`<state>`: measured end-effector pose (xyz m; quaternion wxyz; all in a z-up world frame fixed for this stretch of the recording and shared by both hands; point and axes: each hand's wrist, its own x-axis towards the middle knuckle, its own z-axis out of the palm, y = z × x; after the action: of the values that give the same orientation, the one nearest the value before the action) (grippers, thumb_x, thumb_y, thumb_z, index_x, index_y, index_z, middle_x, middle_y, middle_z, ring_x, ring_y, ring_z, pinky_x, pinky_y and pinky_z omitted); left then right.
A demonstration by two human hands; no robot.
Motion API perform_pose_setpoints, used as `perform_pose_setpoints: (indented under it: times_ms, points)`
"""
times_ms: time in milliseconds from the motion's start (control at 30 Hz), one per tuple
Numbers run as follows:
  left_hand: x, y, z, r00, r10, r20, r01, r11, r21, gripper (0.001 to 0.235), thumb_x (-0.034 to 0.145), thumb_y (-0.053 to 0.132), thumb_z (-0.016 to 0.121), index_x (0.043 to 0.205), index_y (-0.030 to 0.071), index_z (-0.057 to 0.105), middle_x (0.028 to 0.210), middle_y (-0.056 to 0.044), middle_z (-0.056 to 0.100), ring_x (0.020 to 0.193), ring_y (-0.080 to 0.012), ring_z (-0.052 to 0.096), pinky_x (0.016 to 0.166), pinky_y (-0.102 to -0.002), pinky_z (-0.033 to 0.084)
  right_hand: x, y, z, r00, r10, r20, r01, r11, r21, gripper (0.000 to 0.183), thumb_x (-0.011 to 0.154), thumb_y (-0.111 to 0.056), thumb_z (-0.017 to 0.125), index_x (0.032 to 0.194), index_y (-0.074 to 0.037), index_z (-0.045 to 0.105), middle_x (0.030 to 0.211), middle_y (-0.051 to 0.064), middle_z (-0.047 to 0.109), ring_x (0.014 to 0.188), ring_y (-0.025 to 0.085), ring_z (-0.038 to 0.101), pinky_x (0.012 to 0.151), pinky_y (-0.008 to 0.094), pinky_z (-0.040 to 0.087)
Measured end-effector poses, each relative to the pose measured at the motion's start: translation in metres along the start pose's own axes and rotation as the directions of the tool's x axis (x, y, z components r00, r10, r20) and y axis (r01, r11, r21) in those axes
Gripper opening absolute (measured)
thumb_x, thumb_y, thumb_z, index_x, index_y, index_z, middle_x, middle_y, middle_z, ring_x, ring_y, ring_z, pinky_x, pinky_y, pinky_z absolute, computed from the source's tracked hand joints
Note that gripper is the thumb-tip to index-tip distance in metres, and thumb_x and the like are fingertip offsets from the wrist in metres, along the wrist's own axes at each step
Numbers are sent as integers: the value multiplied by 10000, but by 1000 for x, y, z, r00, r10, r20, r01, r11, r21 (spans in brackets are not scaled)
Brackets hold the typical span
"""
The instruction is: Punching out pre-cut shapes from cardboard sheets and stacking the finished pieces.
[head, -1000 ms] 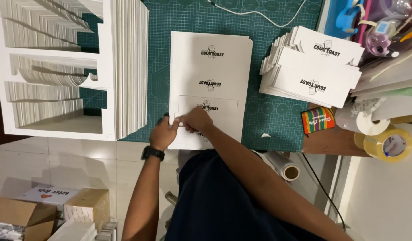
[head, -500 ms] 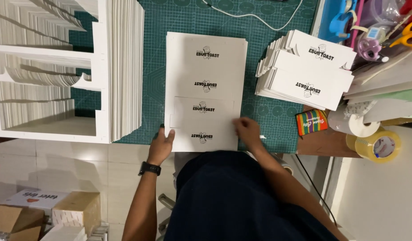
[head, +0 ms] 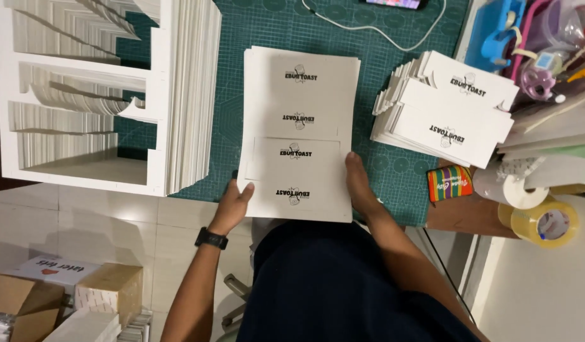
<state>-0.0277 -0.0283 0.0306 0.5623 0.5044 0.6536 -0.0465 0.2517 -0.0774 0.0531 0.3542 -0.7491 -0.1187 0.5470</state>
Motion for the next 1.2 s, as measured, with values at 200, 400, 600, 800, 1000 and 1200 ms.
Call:
perform_pose_setpoints:
  times_ms: [200, 400, 600, 800, 1000, 1200]
  points:
    - [2, -20, -11, 995, -18, -97, 19, 1000, 5, 808, 1001, 596, 529, 1500, -23, 387, 1511, -274, 465, 1418, -405, 445, 1111, -546, 400, 11, 1, 0, 998, 40, 44, -39, 999, -13, 581, 1047, -453, 580, 1418, -6, 550, 1483, 216, 505, 1458, 361, 403, 1205, 523, 306]
    - [55, -11, 51, 495, 638, -590, -421, 770, 478, 592, 818, 145, 840, 1293, -66, 557, 1124, -267, 599, 1087, -472, 584, 956, -543, 460, 96, 72, -16, 988, -156, 18, 157, 985, -70, 392, 966, -312, 771, 1144, 28, 688, 883, 127, 659, 711, 225, 656, 558, 366, 555]
    - [56, 112, 99, 880, 293, -373, -236, 953, 191, 1157, 716, 374, 933, 1622, 332, 215, 1697, -163, -80, 1507, -517, -202, 1049, -864, -60, 121, 96, -19, 975, -221, -31, 217, 972, -90, 299, 868, -213, 846, 971, 27, 700, 724, 86, 599, 521, 188, 585, 471, 322, 487]
    - [73, 117, 111, 958, 58, -281, -16, 989, 149, 1288, 749, 415, 914, 1643, 381, -13, 1683, -149, -230, 1497, -428, -312, 1031, -799, -222, 91, 85, -17, 939, -341, -34, 331, 928, -172, 266, 846, -169, 843, 909, 1, 649, 739, 116, 597, 524, 196, 597, 492, 337, 449]
    - [82, 95, 122, 911, 178, -373, -165, 984, 68, 1307, 707, 51, 845, 1651, 365, -3, 1673, -127, -265, 1497, -433, -310, 1036, -774, -255, 54, 79, -18, 888, -456, 64, 460, 879, -125, 182, 893, -157, 804, 880, -17, 689, 691, 105, 612, 641, 187, 561, 577, 330, 453]
    - [82, 80, 111, 943, 280, -178, -265, 959, 104, 1387, 629, 313, 1001, 1657, 375, 72, 1676, -142, -254, 1435, -455, -399, 1027, -800, -224, 76, 108, -30, 988, -141, 65, 148, 982, -119, 447, 848, -98, 819, 1222, 73, 643, 991, 269, 704, 848, 359, 715, 665, 453, 608]
